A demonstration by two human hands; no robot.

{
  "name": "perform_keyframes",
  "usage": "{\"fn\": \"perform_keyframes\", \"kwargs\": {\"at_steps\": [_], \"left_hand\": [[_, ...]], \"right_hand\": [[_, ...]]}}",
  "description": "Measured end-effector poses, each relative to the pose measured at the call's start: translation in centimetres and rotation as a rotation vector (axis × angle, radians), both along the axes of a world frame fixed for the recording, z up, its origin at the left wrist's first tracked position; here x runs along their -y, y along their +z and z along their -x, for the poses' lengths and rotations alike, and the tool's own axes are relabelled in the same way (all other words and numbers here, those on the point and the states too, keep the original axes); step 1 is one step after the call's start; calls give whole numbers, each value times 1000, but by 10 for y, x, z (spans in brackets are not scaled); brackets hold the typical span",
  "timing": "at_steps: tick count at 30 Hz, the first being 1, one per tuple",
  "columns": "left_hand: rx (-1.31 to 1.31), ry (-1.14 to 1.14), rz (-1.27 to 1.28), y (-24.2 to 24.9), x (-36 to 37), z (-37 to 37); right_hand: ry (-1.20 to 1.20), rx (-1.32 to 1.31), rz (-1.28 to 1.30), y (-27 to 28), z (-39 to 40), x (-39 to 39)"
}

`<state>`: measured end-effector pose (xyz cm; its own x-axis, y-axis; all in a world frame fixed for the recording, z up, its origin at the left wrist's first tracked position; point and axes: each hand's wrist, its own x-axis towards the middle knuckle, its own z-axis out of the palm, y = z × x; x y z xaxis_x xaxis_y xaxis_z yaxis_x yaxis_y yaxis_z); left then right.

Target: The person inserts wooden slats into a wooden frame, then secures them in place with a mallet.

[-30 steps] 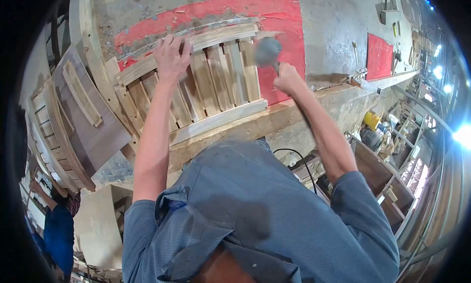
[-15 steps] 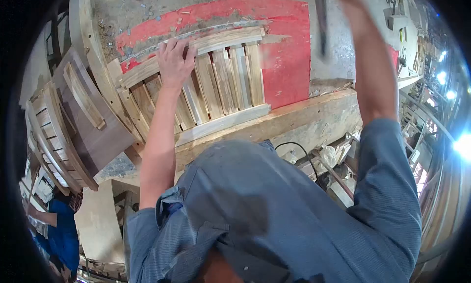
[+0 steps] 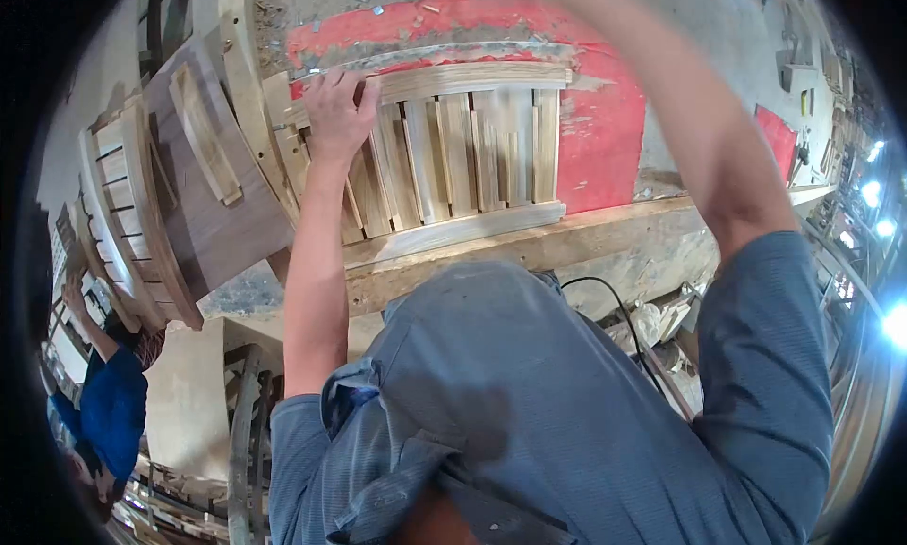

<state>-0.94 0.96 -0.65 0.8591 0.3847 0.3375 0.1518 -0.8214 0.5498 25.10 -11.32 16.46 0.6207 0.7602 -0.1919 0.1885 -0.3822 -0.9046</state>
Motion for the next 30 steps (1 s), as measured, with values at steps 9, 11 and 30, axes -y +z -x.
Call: {"fn": "perform_keyframes", "kwargs": {"at_steps": [9, 11, 30], "left_hand": [[-82, -85, -34, 12, -6, 9], [-108, -121, -55, 42, -6, 7], [-36, -618, -615, 398, 172, 73]], "right_hand": [[-273, 558, 553, 110, 9, 178], [-687, 364, 537, 96, 46, 221], [-723, -1108, -436, 20, 210, 500]]}}
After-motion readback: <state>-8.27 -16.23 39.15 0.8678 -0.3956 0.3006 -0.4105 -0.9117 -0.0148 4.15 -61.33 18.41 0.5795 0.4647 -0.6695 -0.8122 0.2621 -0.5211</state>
